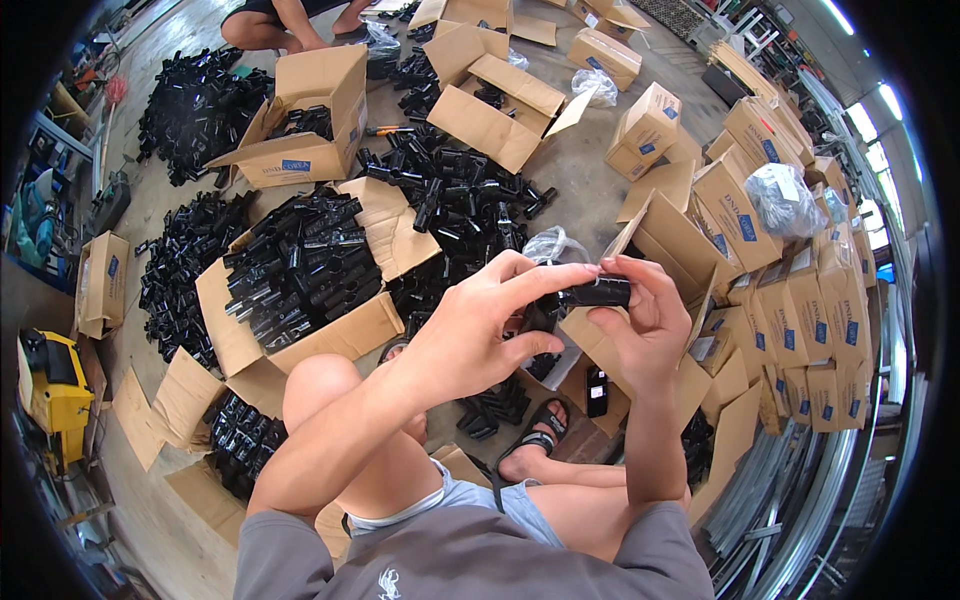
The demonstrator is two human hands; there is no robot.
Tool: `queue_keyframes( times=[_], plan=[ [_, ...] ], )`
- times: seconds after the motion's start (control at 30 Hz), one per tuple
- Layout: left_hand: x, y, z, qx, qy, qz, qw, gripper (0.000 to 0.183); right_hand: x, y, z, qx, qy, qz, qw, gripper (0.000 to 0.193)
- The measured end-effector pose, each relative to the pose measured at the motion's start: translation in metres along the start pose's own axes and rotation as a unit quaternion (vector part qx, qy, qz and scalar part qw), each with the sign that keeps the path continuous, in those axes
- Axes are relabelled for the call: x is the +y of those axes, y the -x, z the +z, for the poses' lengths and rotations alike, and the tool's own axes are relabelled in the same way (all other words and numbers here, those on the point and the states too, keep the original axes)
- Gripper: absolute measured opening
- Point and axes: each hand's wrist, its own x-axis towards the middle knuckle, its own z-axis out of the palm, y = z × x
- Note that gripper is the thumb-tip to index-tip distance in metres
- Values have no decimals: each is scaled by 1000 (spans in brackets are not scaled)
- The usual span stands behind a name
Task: The person sorts black plastic mechanical components by hand, placing them into different cardboard boxes and plastic bags while sitting on the floor of a fabrication facility.
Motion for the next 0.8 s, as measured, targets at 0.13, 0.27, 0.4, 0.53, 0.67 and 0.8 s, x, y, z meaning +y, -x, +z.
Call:
queue_keyframes(
  times=[0.13,0.27,0.4,0.53,0.67,0.8],
  plan=[
    [-1,-1,3,7,-21,26,999,71,0,5,8,56,-237,146,959,55],
    [-1,-4,5,39,12,31,999,69,9,13,12,62,-299,186,934,51],
    [-6,-4,6,58,30,58,996,70,-1,9,22,90,-328,178,923,52],
    [-2,-4,3,32,17,26,999,68,-2,12,26,110,-340,177,917,52],
    [0,-4,1,25,19,3,999,67,3,17,31,130,-348,175,912,53],
    [-3,-3,2,48,25,7,999,65,3,18,36,151,-345,175,910,54]
  ],
)
